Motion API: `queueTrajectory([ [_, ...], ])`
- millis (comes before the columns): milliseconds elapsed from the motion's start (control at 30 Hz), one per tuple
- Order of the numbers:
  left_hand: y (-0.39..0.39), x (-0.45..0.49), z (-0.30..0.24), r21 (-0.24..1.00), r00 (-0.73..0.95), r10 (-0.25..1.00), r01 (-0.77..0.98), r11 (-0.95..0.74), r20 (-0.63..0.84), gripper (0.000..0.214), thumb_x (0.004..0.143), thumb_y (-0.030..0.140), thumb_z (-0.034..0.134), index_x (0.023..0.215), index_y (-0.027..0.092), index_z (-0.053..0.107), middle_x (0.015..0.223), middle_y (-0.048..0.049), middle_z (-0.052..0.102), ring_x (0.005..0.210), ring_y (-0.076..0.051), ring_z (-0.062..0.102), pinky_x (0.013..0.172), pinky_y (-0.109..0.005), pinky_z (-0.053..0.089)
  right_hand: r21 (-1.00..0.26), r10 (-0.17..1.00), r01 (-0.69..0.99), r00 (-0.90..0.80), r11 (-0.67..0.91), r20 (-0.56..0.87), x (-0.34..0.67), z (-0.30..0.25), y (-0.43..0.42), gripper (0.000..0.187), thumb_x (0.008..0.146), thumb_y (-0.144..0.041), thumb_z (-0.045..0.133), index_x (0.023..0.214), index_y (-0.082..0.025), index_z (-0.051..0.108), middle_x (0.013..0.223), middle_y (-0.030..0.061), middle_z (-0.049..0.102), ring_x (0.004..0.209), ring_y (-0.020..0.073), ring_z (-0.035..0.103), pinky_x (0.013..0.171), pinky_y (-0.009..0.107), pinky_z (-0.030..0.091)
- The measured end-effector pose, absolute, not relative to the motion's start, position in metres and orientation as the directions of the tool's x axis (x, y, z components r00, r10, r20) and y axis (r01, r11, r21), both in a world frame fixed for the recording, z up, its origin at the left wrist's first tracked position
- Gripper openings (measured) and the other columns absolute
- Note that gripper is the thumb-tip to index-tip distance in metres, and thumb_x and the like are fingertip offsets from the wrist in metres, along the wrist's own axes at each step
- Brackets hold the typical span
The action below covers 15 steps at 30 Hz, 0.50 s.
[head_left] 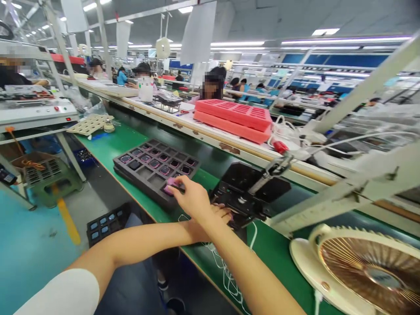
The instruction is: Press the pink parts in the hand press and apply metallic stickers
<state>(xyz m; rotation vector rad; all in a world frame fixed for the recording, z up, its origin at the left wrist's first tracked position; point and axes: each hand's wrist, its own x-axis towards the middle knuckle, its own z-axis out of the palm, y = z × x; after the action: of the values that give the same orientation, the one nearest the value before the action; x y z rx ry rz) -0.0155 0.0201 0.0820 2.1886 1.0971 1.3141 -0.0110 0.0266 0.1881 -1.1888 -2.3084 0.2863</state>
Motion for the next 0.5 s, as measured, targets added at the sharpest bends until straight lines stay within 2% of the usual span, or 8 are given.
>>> queueTrajectory([
  [67,0.021,-0.016,0.079,0.541,0.386,0.713,0.468,-0.699,0.586,0.030,0.091,0.016,0.081,0.121,0.017,0.075,0.140,-0.0107,0.073,0.139,-0.034,0.064,0.121,-0.047,0.049,-0.370,0.770,0.676,-0.547,0.637,0.327,-0.052,0.186,0.049,0.024,0.101,-0.044,0.075,0.115,-0.025,0.072,0.108,0.0041,0.081,0.100,0.0261,0.077,0.086,0.034,0.058],
  [133,0.023,-0.016,0.077,0.478,0.434,0.687,0.501,-0.722,0.583,0.037,0.087,0.013,0.083,0.123,0.020,0.074,0.146,-0.0111,0.071,0.144,-0.034,0.060,0.125,-0.042,0.042,-0.336,0.729,0.647,-0.606,0.684,0.318,-0.077,0.179,0.064,0.022,0.100,-0.043,0.076,0.110,-0.023,0.073,0.109,0.0051,0.080,0.102,0.0258,0.076,0.086,0.033,0.057],
  [300,0.028,-0.018,0.072,0.380,0.455,0.671,0.577,-0.723,0.585,0.040,0.088,0.018,0.082,0.127,0.022,0.072,0.146,-0.0087,0.071,0.144,-0.032,0.060,0.126,-0.038,0.040,-0.299,0.667,0.596,-0.671,0.745,0.323,-0.085,0.164,0.063,0.012,0.104,-0.034,0.070,0.109,-0.024,0.076,0.123,0.0035,0.078,0.110,0.0229,0.074,0.090,0.031,0.056],
  [367,0.026,-0.019,0.073,0.345,0.476,0.649,0.578,-0.739,0.594,0.039,0.093,0.023,0.079,0.131,0.021,0.071,0.146,-0.0095,0.071,0.145,-0.030,0.059,0.127,-0.037,0.040,-0.297,0.678,0.610,-0.644,0.735,0.354,-0.067,0.174,0.051,0.012,0.105,-0.029,0.066,0.110,-0.026,0.077,0.123,0.0016,0.079,0.111,0.0217,0.074,0.090,0.030,0.056],
  [433,0.024,-0.019,0.073,0.315,0.499,0.626,0.572,-0.758,0.599,0.039,0.098,0.024,0.074,0.136,0.022,0.069,0.148,-0.0096,0.070,0.145,-0.029,0.059,0.127,-0.036,0.041,-0.296,0.719,0.665,-0.557,0.686,0.415,-0.035,0.197,0.036,0.020,0.110,-0.032,0.058,0.113,-0.025,0.076,0.121,0.0026,0.078,0.109,0.0211,0.074,0.088,0.030,0.056],
  [500,0.024,-0.017,0.072,0.292,0.518,0.614,0.572,-0.766,0.595,0.040,0.101,0.024,0.069,0.140,0.020,0.067,0.149,-0.0112,0.069,0.143,-0.029,0.060,0.125,-0.040,0.045,-0.282,0.716,0.729,-0.388,0.623,0.580,0.010,0.233,0.023,0.029,0.112,-0.037,0.049,0.111,-0.024,0.075,0.112,0.0052,0.079,0.101,0.0213,0.074,0.085,0.031,0.055],
])
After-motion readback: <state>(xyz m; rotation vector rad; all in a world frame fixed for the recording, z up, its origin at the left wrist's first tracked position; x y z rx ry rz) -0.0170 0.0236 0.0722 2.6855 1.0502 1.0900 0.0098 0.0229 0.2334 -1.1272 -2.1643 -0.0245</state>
